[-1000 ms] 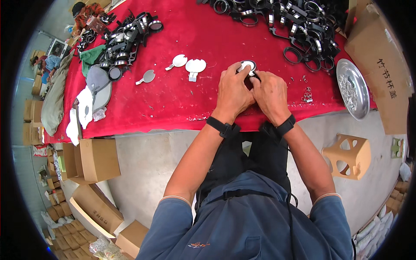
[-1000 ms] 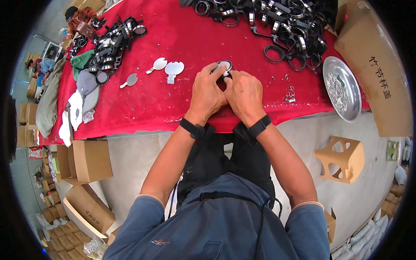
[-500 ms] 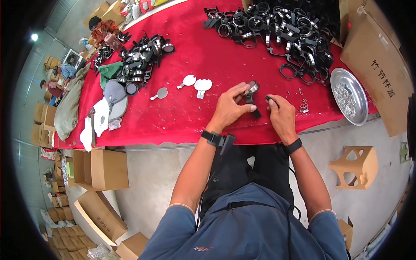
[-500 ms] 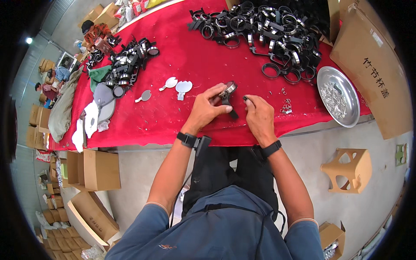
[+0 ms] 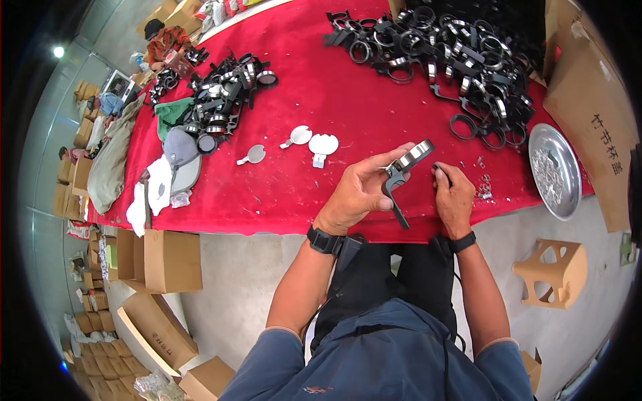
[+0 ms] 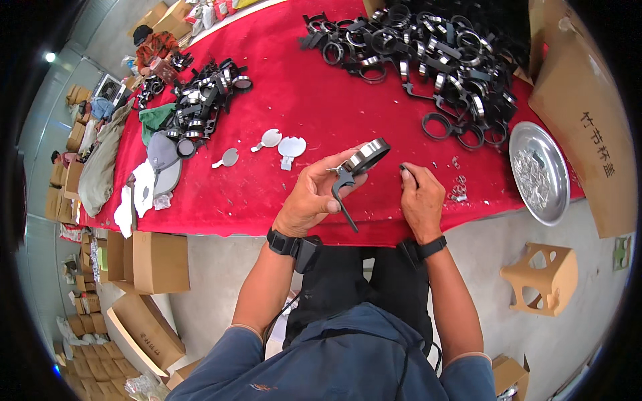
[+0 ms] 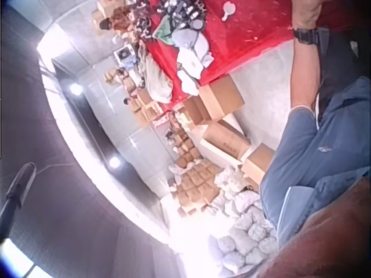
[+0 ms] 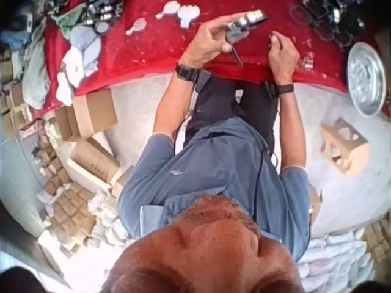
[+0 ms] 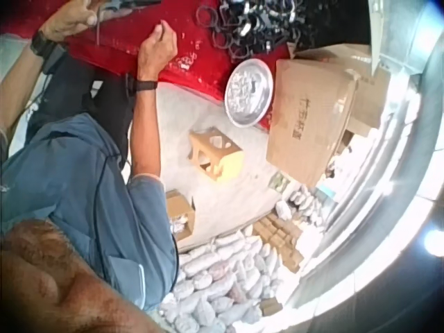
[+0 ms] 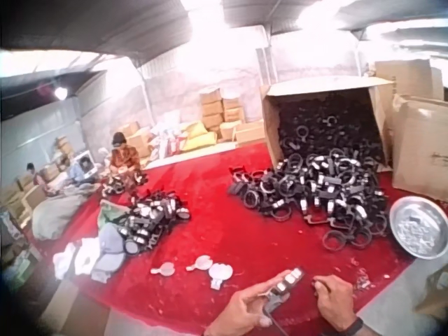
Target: Assembling components of cup lids at a manufacturing facility.
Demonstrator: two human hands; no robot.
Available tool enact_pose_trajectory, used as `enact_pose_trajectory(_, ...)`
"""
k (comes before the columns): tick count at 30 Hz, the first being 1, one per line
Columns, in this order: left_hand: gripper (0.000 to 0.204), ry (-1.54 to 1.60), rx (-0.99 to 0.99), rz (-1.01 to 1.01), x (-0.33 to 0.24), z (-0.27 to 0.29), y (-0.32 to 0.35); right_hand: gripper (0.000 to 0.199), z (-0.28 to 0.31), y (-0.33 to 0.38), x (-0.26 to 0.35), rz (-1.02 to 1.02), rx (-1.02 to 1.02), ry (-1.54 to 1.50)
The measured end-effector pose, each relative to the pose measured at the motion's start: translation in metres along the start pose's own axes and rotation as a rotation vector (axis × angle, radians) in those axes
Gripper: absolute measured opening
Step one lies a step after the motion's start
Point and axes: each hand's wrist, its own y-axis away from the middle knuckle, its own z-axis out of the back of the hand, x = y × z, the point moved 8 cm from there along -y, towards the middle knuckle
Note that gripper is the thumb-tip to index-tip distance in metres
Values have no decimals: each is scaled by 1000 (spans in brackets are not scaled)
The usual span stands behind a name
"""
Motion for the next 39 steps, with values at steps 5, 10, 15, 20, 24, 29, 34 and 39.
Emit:
enact_pose_trajectory(5,83,-822,-303,-18,-57,77,-5,18,5,4,-8,-50,32,36)
enact_pose_trajectory(10,69,-1348,-470,-175,-197,194,-16,17,3,3,-3,8,13,89)
enact_pose_trajectory(15,90,-2123,-913,-312,-342,254,-6,17,-4,0,15,79,-20,57)
enact_pose_trajectory(20,67,-1821,-695,-179,-214,204,-98,16,8,1,5,46,-46,70)
enact_pose_trajectory(24,41,-1876,-195,-427,-74,97,-161,16,10,0,7,81,-63,60)
enact_pose_trajectory(29,39,-1635,314,-418,65,-8,-206,16,5,1,7,82,-51,44)
enact_pose_trajectory(34,36,-1752,430,-82,100,-25,-220,17,7,2,8,81,-44,12)
enact_pose_trajectory(39,28,-1528,205,-113,38,-41,-173,17,8,4,7,85,-63,0)
